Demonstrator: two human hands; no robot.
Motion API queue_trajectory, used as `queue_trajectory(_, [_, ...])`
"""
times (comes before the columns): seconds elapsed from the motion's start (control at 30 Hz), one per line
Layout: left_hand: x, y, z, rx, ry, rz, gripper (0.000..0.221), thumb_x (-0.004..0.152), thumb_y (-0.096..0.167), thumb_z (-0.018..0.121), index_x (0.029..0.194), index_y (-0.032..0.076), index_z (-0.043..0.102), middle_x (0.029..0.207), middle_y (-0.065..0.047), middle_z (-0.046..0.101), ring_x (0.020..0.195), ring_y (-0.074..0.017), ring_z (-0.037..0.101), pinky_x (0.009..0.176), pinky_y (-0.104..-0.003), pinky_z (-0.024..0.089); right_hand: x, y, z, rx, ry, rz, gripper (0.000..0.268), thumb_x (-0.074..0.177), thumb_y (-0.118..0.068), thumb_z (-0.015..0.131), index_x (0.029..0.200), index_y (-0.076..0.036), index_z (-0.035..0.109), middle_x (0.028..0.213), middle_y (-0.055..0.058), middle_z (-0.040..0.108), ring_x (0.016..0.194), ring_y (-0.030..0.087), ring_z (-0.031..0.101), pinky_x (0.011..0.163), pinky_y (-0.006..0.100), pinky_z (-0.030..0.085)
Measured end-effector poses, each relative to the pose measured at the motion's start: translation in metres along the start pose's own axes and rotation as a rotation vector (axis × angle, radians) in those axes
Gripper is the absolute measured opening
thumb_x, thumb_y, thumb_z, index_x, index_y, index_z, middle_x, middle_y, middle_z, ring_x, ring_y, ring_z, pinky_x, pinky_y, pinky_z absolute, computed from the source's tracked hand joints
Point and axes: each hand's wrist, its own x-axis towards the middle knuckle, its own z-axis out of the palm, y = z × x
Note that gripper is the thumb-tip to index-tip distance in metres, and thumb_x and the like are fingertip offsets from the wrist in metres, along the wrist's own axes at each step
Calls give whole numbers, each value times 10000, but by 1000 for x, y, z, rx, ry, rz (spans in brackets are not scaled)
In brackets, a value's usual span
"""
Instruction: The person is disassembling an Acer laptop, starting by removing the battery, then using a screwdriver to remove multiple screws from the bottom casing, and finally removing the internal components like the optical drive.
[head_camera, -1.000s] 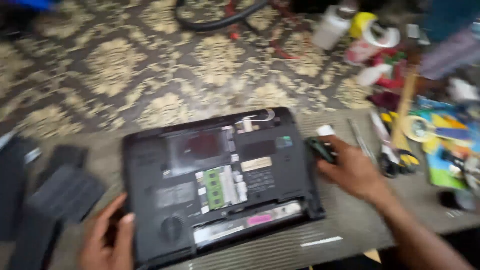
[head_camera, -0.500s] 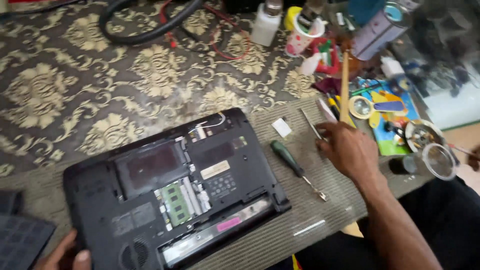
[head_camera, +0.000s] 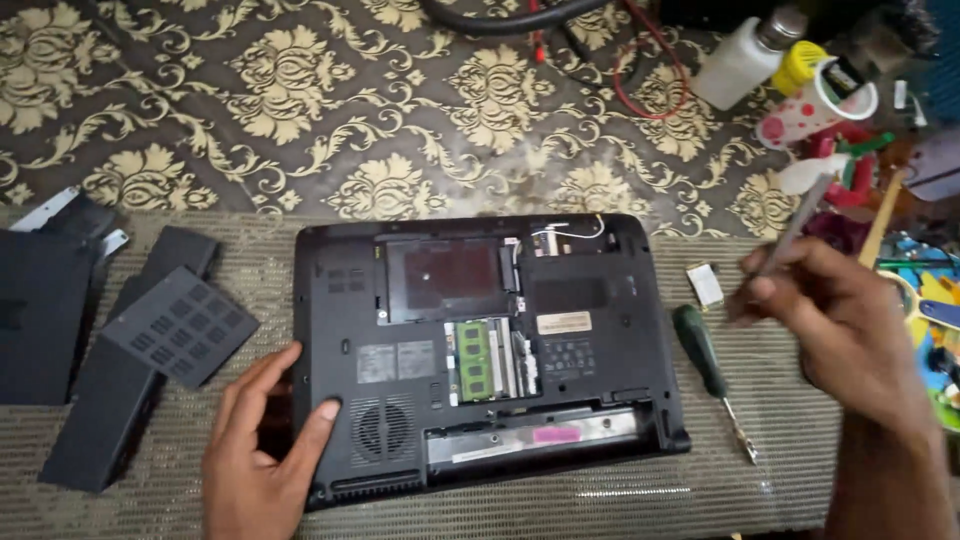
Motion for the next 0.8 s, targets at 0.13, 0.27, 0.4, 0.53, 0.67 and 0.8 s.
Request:
queue_trajectory(0.13, [1,-7,-1,-34,-8,50,620,819,271,743,1423,202,621,1450,-33,592,1211,-219,618,965,-376,588,24,-25,53,210,-274,-265,130,1023,-16,500,1143,-2,547,1050,166,731,932,259,788,739,315,715])
queue_trajectory(0.27, [1,-2,-6,-22,-57,-37,661,805,315,728,1449,267,587,1498,11,558,1266,-194,602,870,-384,666,43,-43,93,327,-450,-222,169,1011,28,495,1178,23,523,1072,200,723,1017,313,771,904,386,693])
queue_trajectory(0.4, [0,-1,-7,-34,-58,-45,655,791,290,747,1430,280,604,1497,52,576,1285,-144,604,625,-338,711,56,-50,110,239,-498,-342,189,1012,48,510,1201,47,502,1018,193,697,988,295,783,906,354,692])
queue_trajectory(0.53, [1,-4,-7,-45,-68,-11,667,787,293,743,1435,276,590,1507,34,568,1296,-167,598,665,-361,731,60,-47,118,268,-559,-388,225,999,110,510,1214,47,495,1044,201,668,1013,305,785,943,360,701])
queue_trajectory(0.67, [0,-4,-6,-10,-55,-17,657,791,312,742,1432,292,603,1494,59,583,1262,-152,616,650,-345,704,57,-50,122,91,-524,-469,113,1010,3,545,1116,8,507,1135,193,705,982,276,823,870,338,736])
queue_trajectory(0.8, [0,-8,-3,-18,-24,41,634,804,297,747,1423,251,622,1457,8,603,1230,-176,626,844,-330,640,53,-47,118,-208,-556,-466,252,991,-137,628,1194,-76,493,1035,88,825,854,204,877,613,282,768])
